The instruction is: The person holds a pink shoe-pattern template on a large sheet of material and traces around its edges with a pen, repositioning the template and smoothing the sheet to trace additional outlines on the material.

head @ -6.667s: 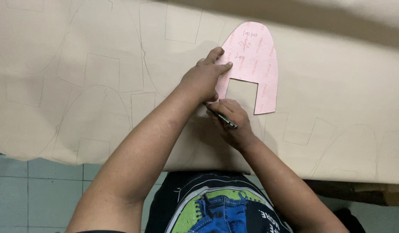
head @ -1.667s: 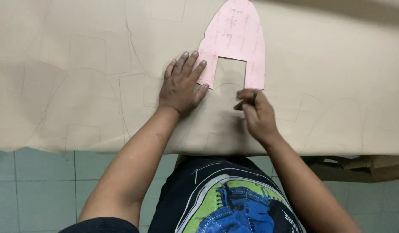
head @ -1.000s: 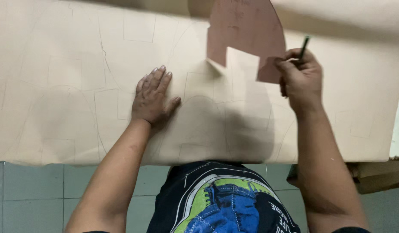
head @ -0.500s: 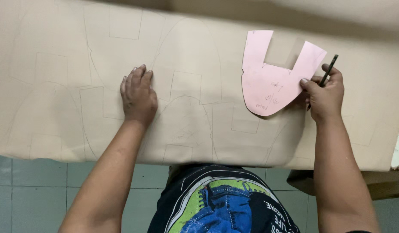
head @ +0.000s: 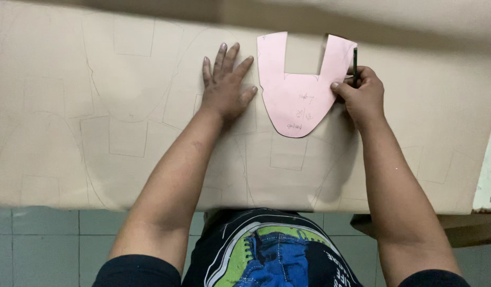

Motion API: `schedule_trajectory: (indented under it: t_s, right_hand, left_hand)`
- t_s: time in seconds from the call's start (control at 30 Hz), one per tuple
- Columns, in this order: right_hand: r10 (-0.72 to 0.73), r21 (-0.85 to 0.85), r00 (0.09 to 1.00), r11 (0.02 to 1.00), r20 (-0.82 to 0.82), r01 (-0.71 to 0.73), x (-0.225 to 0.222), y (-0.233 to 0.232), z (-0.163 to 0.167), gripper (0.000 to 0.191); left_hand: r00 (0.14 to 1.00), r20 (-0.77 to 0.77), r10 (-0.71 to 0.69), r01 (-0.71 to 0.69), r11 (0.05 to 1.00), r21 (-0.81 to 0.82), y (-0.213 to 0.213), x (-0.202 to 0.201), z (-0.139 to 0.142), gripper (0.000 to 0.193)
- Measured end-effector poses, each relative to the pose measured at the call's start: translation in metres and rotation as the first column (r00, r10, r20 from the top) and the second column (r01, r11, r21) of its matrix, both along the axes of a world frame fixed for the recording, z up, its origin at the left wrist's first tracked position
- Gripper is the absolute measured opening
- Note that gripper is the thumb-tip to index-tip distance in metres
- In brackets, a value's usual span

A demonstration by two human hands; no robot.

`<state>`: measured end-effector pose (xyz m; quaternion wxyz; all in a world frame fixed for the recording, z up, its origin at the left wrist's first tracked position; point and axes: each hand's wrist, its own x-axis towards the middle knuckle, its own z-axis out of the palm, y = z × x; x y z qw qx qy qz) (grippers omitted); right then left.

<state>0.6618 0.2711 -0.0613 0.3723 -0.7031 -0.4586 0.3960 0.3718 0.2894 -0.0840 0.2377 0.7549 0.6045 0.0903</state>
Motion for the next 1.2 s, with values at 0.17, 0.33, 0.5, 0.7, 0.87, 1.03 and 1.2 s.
schedule_trajectory:
  t_s: [0.17,0.33,0.5,0.7,0.87,1.03,1.2]
  right_hand:
    - [0.031,-0.051,0.993,0.998,0.114,-0.025,0.001,0.006,0.000,0.033]
    - [0.040,-0.129,0.977,0.992,0.210,-0.013,0.001,0.011,0.002,0.032]
    - [0.048,-0.146,0.974,0.989,0.223,-0.016,0.004,0.011,0.001,0.032]
    - [0.085,-0.150,0.963,0.988,0.258,-0.047,0.011,0.014,0.003,0.032]
    - [0.064,-0.198,0.975,0.980,0.214,-0.020,0.013,0.016,0.006,0.031]
    - [0.066,-0.180,0.975,0.983,0.212,-0.028,0.016,0.016,0.006,0.031]
    - [0.064,-0.183,0.975,0.983,0.213,-0.025,0.018,0.018,0.003,0.032]
  left_hand:
    - [0.994,0.089,0.056,-0.055,0.998,-0.017,0.009,0.000,0.006,0.059]
    - [0.976,0.188,0.110,-0.120,0.992,0.040,0.012,0.003,0.005,0.046]
    - [0.983,0.118,0.141,-0.139,0.990,-0.023,0.021,0.005,0.009,0.039]
    - [0.989,0.135,0.052,-0.054,0.999,0.006,0.040,0.007,0.013,0.074]
    - [0.994,0.075,0.074,-0.065,0.992,-0.106,0.046,0.013,0.016,0.077]
    - [0.992,0.083,0.094,-0.083,0.988,-0.132,0.046,0.015,0.019,0.075]
    - [0.991,0.107,0.080,-0.069,0.992,-0.104,0.047,0.014,0.017,0.073]
